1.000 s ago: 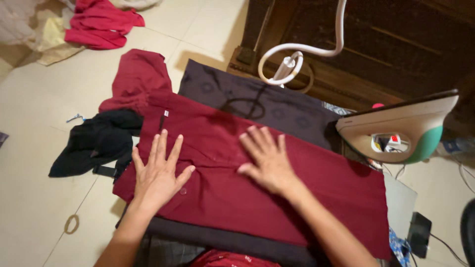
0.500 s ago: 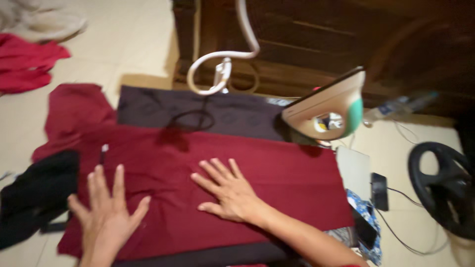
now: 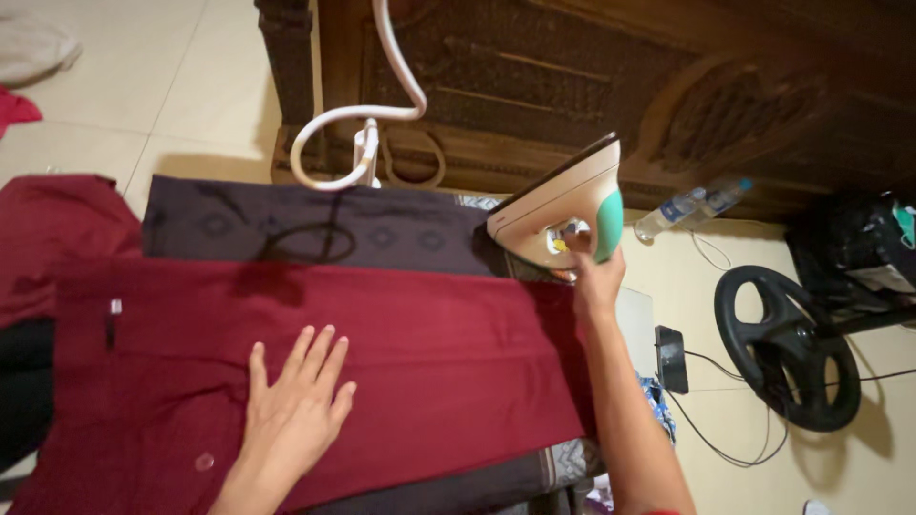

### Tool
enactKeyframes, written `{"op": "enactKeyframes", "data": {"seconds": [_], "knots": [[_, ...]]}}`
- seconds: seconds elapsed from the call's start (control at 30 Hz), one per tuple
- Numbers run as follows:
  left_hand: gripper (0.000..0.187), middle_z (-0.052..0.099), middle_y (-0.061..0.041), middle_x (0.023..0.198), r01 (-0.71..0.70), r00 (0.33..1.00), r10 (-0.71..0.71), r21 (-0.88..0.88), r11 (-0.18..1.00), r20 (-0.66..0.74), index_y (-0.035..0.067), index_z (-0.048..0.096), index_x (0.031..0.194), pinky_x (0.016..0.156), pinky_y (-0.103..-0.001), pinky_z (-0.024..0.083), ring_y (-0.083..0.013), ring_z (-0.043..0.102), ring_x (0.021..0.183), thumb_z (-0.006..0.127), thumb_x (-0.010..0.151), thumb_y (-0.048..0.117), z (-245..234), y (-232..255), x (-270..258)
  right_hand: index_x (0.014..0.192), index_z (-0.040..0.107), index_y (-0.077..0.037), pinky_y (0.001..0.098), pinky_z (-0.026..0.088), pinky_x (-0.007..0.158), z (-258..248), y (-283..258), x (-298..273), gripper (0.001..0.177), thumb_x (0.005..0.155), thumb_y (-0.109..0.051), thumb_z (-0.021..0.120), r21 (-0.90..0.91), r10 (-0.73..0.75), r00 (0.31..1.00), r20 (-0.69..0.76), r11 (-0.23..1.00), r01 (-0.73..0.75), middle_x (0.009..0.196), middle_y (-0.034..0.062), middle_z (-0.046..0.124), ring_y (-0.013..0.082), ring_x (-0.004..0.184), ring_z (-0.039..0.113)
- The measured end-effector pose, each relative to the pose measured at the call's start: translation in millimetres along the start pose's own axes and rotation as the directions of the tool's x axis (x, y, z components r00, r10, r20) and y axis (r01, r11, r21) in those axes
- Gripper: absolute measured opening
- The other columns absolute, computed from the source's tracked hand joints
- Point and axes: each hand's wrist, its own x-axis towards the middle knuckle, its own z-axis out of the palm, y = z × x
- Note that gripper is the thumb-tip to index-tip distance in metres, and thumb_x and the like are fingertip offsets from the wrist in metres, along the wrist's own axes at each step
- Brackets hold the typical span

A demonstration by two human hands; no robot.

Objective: The person irons a maroon shirt on a dark ironing board. They smooth the fabric with their hands, use a teal and white iron to press the shirt, and repeatedly fold and unfold the garment to iron different sections.

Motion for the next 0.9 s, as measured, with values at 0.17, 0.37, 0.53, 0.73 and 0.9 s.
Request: {"op": "enactKeyframes", "data": {"seconds": [0.17,0.37,0.53,0.73,0.9], "knots": [[0.07,0.043,-0.009,0.155,0.065,0.993,-0.07,-0.047,0.997,-0.099,0.018,0.048,0.147,0.114,-0.06,0.03,-0.0292,0.041,0.141,0.058,0.085,0.049,-3.2,-11.5,-19.4,0.103,0.073,-0.004,0.0283,0.055,0.069,-2.9,-35.3,63.2,0.019,0.091,-0.015,0.083,0.0,-0.223,0.975,-0.006,0.975,0.223,0.093,0.0044,0.073,0.0118,0.078,0.068],[0.074,0.044,-0.015,0.155,0.174,0.974,-0.177,-0.034,0.984,-0.141,0.006,0.048,0.146,0.115,-0.058,0.031,-0.0301,0.042,0.142,0.057,0.086,0.047,-1.7,-23.9,-33.0,0.101,0.068,-0.002,0.0356,0.056,0.071,-30.4,-143.6,23.8,0.04,0.091,-0.033,0.091,-0.655,-0.559,0.691,0.458,0.313,0.688,0.089,0.0115,0.07,0.0189,0.082,0.069],[0.063,0.044,-0.017,0.155,0.228,0.949,-0.22,0.009,0.974,-0.227,0.003,0.046,0.147,0.116,-0.057,0.033,-0.031,0.044,0.143,0.056,0.092,0.031,0.6,-26.2,-35.1,0.082,0.064,-0.003,0.0431,0.054,0.054,10.6,-170.3,-56.0,0.047,0.057,-0.03,0.093,-0.53,-0.128,0.579,0.805,0.283,0.799,0.069,0.0183,0.069,0.0298,0.057,0.068],[0.075,0.038,-0.024,0.16,0.323,0.882,-0.328,-0.072,0.944,-0.337,0.001,0.037,0.156,0.118,-0.052,0.037,-0.0391,0.043,0.145,0.057,0.085,0.005,-3.5,-32.5,-42.1,0.085,0.062,-0.007,0.0483,0.053,0.048,87.2,-141.5,-116.1,0.032,0.071,-0.028,0.081,-0.187,-0.131,0.244,0.961,0.345,0.92,0.068,0.0139,0.07,0.035,0.059,0.07],[0.075,0.037,-0.024,0.16,0.401,0.852,-0.377,-0.01,0.916,-0.362,-0.003,0.035,0.156,0.119,-0.055,0.035,-0.039,0.042,0.147,0.059,0.086,0.008,-1.3,-30.6,-43.1,0.093,0.063,-0.006,0.0505,0.055,0.056,180.4,-135.9,-95.1,0.056,0.078,-0.055,0.084,-0.452,0.047,0.465,0.884,0.332,0.828,0.075,0.0172,0.072,0.0371,0.065,0.07]]}}
